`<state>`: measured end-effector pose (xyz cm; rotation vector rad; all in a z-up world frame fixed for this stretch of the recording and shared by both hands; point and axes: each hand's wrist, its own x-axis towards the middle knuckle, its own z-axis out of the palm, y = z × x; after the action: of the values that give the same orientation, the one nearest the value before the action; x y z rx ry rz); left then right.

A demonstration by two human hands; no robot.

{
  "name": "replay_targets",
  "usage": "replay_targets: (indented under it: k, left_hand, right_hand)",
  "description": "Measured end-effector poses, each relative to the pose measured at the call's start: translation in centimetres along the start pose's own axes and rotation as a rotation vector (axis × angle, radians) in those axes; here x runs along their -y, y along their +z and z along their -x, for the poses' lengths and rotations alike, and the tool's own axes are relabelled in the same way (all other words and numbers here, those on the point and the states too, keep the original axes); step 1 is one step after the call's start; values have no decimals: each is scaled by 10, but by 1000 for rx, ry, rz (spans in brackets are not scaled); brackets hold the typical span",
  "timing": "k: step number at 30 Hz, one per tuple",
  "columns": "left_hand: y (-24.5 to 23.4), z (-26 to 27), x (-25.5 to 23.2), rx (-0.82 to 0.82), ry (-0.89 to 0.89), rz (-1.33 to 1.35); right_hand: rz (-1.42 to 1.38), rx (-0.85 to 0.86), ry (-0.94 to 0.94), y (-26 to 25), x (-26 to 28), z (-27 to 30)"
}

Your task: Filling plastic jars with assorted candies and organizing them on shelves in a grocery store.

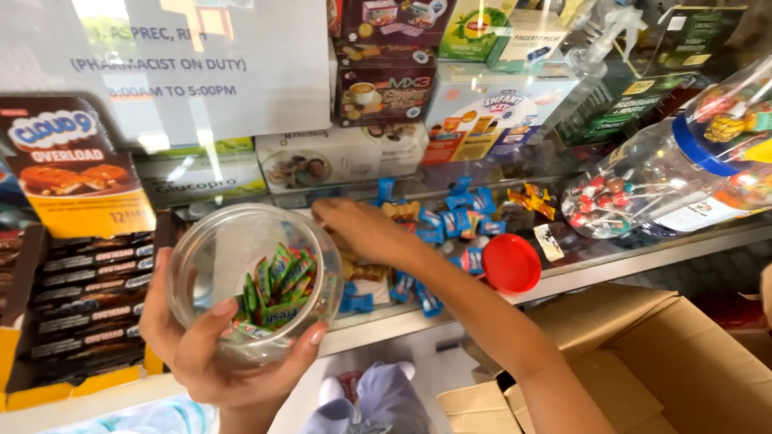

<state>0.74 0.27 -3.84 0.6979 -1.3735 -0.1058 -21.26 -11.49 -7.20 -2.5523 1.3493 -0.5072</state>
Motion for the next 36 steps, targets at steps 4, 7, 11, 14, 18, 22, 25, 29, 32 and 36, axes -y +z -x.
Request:
replay_targets:
  k: [4,7,11,14,18,22,25,29,32,36]
  left_hand:
    - [0,-1,0,24,-8,-41]
    - [0,-5,0,63,-14,-52]
    - [-1,-6,2,71,-2,-44]
    - [-1,-8,4,56,4,-36]
    - [2,-11,4,65,12,-63]
    - [2,-11,2,74,19,-81]
    - [5,-10,2,50,15,-81]
    - [7,-12,-2,20,19,-93]
    - [5,-13,-3,3,23,-83]
    - [2,-21,-8,27,6,-47]
  right_hand:
    - [-277,-144,31,-36,10,12]
    - [-354,-270,168,-80,-17,47]
    - [-86,-289,346,-146,-106,132]
    - [21,-140,645,-171,-171,185]
    - [30,-71,655,-174,-203,209]
    - [142,-72,683,-171,-191,198]
    - [174,-168,586,-168,-186,199]
    - [255,-204,552,-172,-199,209]
    - [282,-229,585,-168,-191,206]
    - [121,-282,565,-144,-135,173]
